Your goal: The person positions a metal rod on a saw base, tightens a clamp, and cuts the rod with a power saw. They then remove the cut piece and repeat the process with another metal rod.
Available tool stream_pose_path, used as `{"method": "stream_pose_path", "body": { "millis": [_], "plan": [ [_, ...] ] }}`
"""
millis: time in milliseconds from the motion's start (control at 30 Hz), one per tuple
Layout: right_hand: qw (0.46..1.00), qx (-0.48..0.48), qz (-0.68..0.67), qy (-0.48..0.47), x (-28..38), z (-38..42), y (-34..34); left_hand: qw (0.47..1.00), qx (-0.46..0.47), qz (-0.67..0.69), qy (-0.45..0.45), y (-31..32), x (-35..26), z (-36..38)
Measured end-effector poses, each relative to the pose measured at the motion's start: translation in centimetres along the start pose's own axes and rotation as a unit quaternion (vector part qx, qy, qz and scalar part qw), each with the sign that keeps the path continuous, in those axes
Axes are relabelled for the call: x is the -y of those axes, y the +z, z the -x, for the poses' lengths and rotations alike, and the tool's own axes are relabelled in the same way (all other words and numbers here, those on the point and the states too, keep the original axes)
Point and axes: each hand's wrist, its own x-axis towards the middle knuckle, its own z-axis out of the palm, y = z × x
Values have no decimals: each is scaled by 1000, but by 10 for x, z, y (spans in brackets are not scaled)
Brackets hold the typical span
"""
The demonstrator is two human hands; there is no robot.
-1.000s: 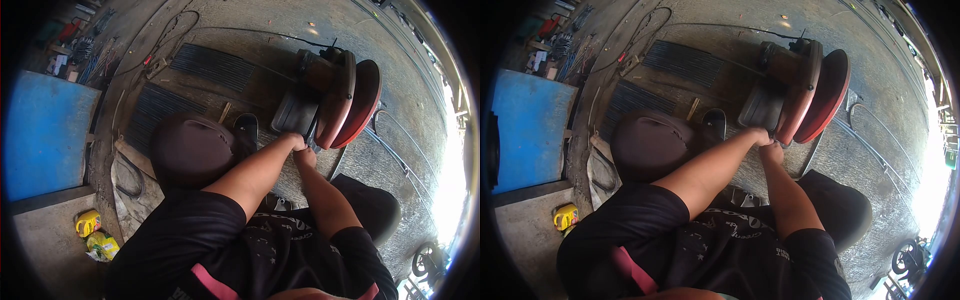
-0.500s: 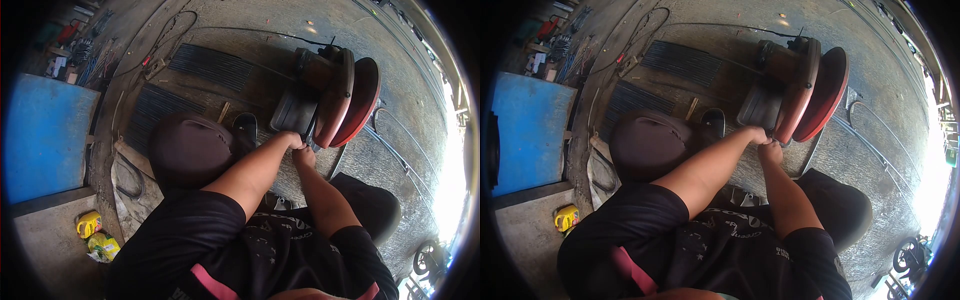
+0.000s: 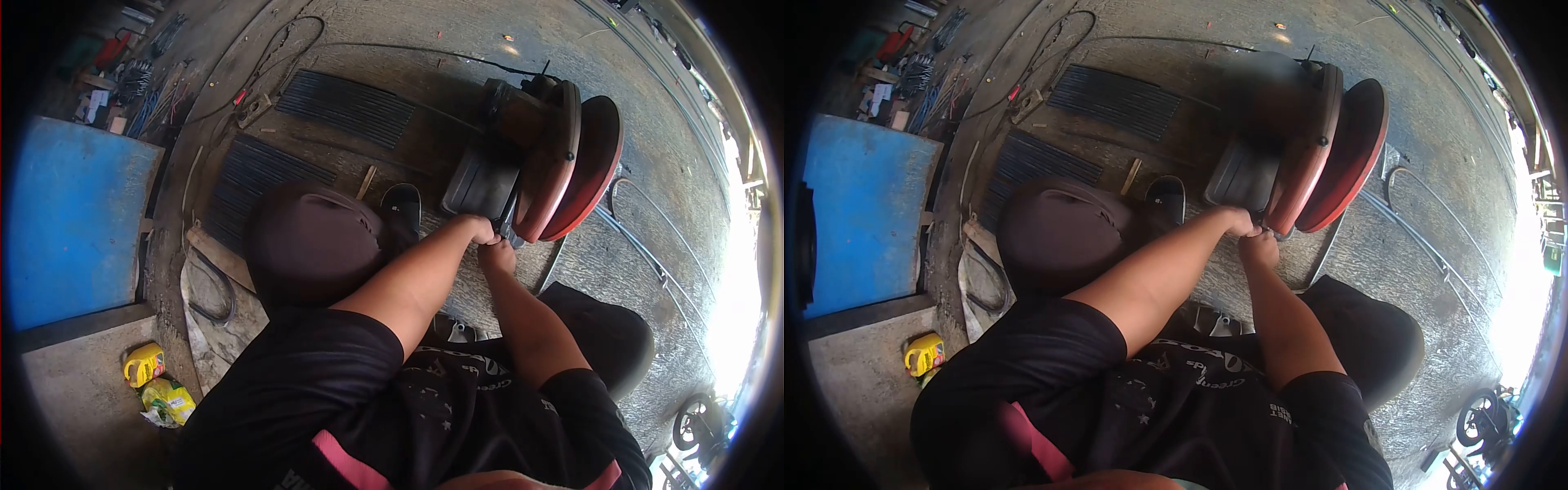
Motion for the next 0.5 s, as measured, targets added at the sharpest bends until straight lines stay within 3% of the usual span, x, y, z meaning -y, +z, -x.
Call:
{"method": "stream_pose_path", "body": {
  "millis": [500],
  "plan": [
    [1000, 6, -11, -5, 0, 3, -5, 1000, 11, 15, -12, -9, -8, 21]
  ]
}}
